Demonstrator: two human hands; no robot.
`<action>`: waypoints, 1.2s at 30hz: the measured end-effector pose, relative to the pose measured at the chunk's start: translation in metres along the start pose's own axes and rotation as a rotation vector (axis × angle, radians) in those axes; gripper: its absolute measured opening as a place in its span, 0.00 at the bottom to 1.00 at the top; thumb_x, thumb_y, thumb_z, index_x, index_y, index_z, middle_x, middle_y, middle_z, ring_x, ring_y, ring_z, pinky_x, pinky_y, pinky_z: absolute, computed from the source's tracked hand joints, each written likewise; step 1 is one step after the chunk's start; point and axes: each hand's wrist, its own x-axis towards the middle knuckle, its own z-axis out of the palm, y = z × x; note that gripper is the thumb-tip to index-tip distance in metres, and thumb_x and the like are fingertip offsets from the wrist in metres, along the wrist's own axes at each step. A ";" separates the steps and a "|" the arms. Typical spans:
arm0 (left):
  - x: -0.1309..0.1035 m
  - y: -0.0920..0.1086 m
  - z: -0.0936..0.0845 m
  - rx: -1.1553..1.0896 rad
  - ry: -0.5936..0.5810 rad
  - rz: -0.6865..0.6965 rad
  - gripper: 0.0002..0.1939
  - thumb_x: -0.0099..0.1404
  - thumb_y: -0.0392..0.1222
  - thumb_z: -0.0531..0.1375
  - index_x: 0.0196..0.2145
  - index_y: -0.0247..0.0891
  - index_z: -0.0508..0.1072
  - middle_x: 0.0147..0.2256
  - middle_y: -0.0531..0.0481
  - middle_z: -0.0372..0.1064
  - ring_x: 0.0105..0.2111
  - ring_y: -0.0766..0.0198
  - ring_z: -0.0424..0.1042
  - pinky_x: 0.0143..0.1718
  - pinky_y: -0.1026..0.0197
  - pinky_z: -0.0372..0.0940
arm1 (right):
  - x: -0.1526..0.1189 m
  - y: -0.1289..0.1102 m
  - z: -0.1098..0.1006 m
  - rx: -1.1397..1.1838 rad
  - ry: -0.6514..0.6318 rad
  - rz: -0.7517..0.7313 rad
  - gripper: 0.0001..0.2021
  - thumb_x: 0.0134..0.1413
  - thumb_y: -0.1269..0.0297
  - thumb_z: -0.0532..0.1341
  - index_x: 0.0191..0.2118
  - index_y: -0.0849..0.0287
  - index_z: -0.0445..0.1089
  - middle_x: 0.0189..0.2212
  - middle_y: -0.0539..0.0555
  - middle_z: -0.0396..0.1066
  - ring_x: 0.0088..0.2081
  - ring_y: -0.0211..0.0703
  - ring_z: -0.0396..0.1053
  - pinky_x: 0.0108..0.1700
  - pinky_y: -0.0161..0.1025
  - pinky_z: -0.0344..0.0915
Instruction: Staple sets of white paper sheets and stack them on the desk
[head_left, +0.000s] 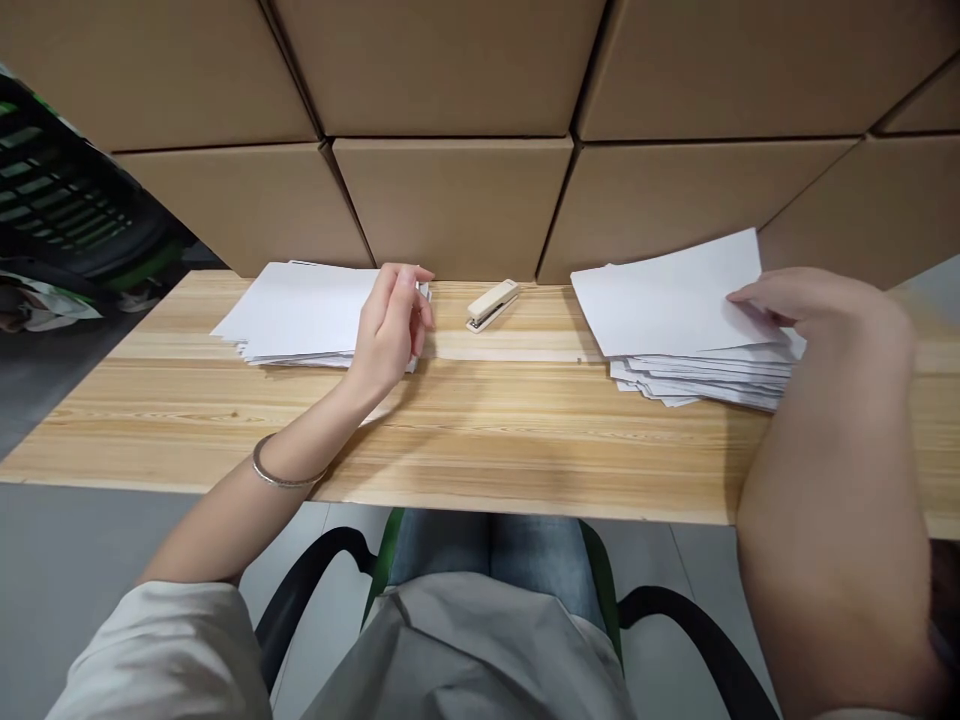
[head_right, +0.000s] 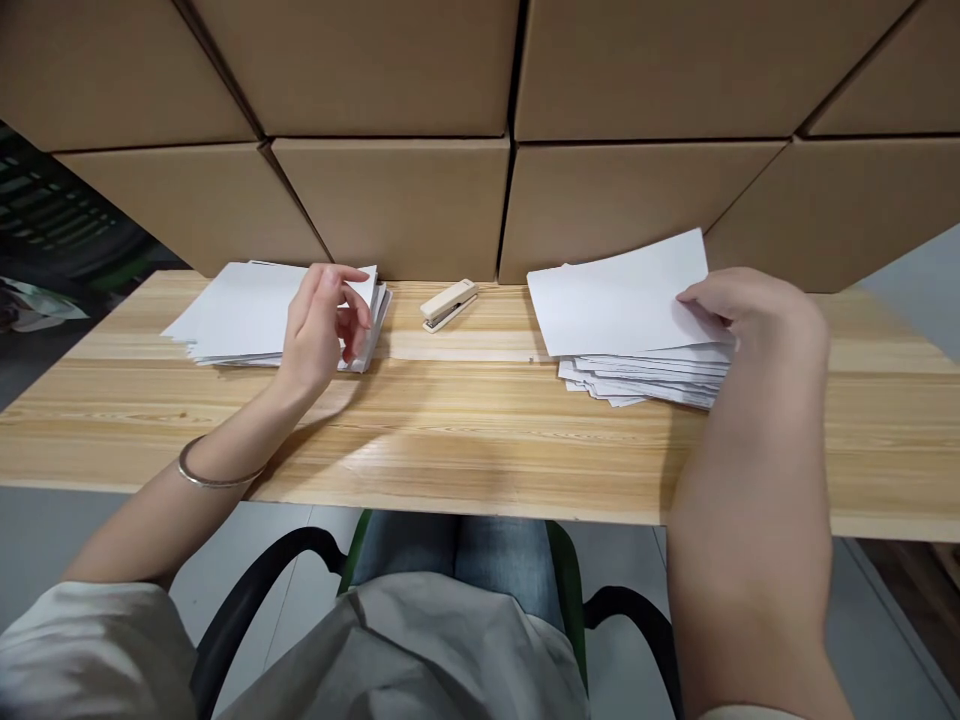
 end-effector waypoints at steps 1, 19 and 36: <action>0.000 -0.001 0.000 0.006 -0.005 0.005 0.16 0.71 0.57 0.50 0.40 0.44 0.69 0.24 0.56 0.64 0.15 0.73 0.58 0.18 0.67 0.52 | -0.002 -0.003 0.001 -0.087 -0.066 0.122 0.20 0.42 0.73 0.70 0.08 0.61 0.65 0.22 0.68 0.74 0.32 0.55 0.76 0.24 0.49 0.56; 0.004 -0.016 -0.001 0.272 -0.022 0.171 0.09 0.70 0.47 0.52 0.42 0.42 0.67 0.26 0.56 0.66 0.21 0.69 0.62 0.24 0.66 0.57 | -0.044 -0.060 0.035 -0.507 0.223 -0.016 0.36 0.61 0.59 0.60 0.66 0.81 0.53 0.64 0.83 0.52 0.67 0.70 0.48 0.65 0.62 0.37; 0.019 -0.021 -0.019 1.213 -0.160 0.013 0.27 0.67 0.52 0.53 0.54 0.26 0.67 0.52 0.32 0.69 0.58 0.41 0.62 0.59 0.45 0.58 | -0.101 -0.100 0.105 -0.370 -0.119 -0.330 0.46 0.62 0.43 0.50 0.69 0.82 0.40 0.69 0.82 0.35 0.70 0.76 0.33 0.63 0.75 0.29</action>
